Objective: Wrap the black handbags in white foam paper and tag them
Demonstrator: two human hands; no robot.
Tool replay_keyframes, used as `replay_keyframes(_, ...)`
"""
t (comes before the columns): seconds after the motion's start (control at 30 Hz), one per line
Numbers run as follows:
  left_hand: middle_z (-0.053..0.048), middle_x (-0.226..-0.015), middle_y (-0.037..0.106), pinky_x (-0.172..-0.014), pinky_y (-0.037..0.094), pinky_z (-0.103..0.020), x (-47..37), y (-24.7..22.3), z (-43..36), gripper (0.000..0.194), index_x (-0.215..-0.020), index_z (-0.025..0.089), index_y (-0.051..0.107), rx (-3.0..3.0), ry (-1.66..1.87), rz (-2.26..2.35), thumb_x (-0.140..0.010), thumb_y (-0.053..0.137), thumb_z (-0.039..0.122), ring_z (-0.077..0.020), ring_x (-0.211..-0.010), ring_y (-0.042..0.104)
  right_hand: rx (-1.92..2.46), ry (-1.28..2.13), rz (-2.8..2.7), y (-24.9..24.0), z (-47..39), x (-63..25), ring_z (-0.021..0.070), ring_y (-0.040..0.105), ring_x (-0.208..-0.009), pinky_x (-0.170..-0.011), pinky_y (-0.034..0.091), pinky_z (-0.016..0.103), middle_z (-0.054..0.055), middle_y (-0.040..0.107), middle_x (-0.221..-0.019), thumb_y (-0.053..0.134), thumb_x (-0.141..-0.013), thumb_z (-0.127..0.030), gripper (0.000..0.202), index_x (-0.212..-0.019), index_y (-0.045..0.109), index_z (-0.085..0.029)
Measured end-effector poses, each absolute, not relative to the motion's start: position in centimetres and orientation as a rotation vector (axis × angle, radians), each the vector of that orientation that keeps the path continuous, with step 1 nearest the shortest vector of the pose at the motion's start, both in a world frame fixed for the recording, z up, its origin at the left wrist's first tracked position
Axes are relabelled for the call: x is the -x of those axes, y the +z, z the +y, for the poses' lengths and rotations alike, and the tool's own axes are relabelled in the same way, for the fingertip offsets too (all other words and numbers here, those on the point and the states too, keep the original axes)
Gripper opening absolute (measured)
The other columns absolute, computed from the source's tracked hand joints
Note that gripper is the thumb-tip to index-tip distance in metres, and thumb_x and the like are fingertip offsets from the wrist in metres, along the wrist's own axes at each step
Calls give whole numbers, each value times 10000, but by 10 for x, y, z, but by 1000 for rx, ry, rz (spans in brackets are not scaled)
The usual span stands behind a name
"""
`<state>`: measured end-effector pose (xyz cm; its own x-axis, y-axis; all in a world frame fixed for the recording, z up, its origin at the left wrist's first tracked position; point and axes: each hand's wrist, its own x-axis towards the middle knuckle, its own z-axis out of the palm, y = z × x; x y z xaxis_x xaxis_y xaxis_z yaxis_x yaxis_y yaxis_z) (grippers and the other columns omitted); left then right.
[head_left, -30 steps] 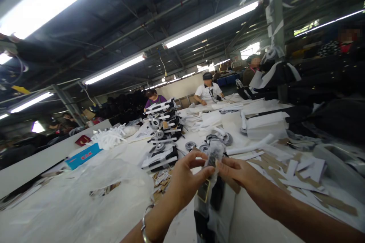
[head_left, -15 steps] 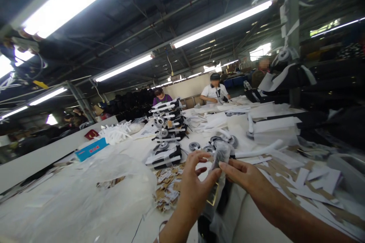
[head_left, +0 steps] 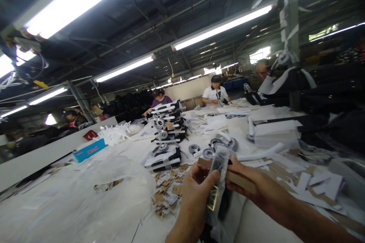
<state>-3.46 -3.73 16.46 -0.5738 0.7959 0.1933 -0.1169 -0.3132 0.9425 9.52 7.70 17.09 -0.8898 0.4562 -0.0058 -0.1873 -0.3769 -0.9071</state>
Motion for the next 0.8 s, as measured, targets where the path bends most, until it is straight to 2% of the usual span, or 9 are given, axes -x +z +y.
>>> replay_keyframes(0.13, -50, -953, 700, -889, 472, -296, 36, 167, -41, 342, -999, 179, 708, -925, 1939, 1347, -772, 806, 414, -188, -922, 644, 364, 2460, -1113, 162, 76, -96, 271, 648, -1109, -987, 532, 375, 118, 728, -1165, 663, -899, -492, 370, -1014, 799, -167)
replay_keyframes(0.23, -36, -898, 678, -860, 470, -281, 41, 164, -41, 327, -960, 179, 699, -956, 1926, 1383, -773, 802, 427, -179, -891, 633, 330, 2485, -1012, 151, 75, -96, 273, 646, -1130, -1019, 530, 380, 103, 729, -1172, 742, -846, -380, 273, -1014, 802, -173)
replay_keyframes(0.33, -34, -874, 670, -847, 479, -292, 44, 161, -41, 363, -947, 179, 699, -967, 1934, 1395, -745, 815, 458, -180, -856, 629, 305, 2446, -1065, 145, 69, -95, 253, 652, -1122, -1052, 505, 352, 76, 732, -1175, 814, -777, -335, 268, -1006, 807, -196)
replay_keyframes(0.4, -30, -863, 672, -840, 482, -286, 43, 162, -41, 361, -927, 180, 701, -971, 1957, 1398, -731, 823, 458, -174, -840, 631, 278, 2390, -1165, 149, 60, -94, 253, 640, -1147, -1093, 465, 364, 73, 724, -1199, 836, -760, -354, 352, -1080, 788, -217)
replay_keyframes(0.5, -36, -893, 693, -835, 487, -274, 38, 166, -42, 346, -935, 181, 704, -991, 1964, 1390, -737, 819, 440, -171, -847, 642, 238, 2258, -1261, 159, 45, -89, 291, 605, -1211, -1122, 427, 426, 107, 706, -1233, 791, -807, -453, 467, -1207, 736, -219)
replay_keyframes(0.6, -57, -947, 720, -810, 500, -269, 34, 166, -42, 355, -972, 183, 702, -1017, 1951, 1394, -756, 801, 446, -189, -878, 663, 278, 2135, -1244, 161, 34, -82, 323, 634, -1161, -1057, 480, 455, 133, 723, -1185, 780, -793, -531, 500, -1177, 752, -212)
replay_keyframes(0.7, -65, -953, 724, -793, 515, -276, 34, 161, -42, 358, -993, 184, 699, -1072, 1955, 1472, -765, 792, 444, -201, -878, 672, 376, 2041, -1216, 150, 31, -72, 320, 681, -1057, -969, 532, 434, 126, 748, -1118, 808, -740, -566, 519, -1124, 769, -218)
replay_keyframes(0.8, -79, -989, 719, -823, 528, -307, 32, 156, -43, 324, -1016, 189, 691, -1119, 1962, 1581, -808, 753, 431, -220, -917, 677, 443, 1932, -1234, 139, 33, -63, 312, 684, -1038, -920, 547, 406, 101, 750, -1112, 794, -742, -586, 521, -1116, 758, -225)
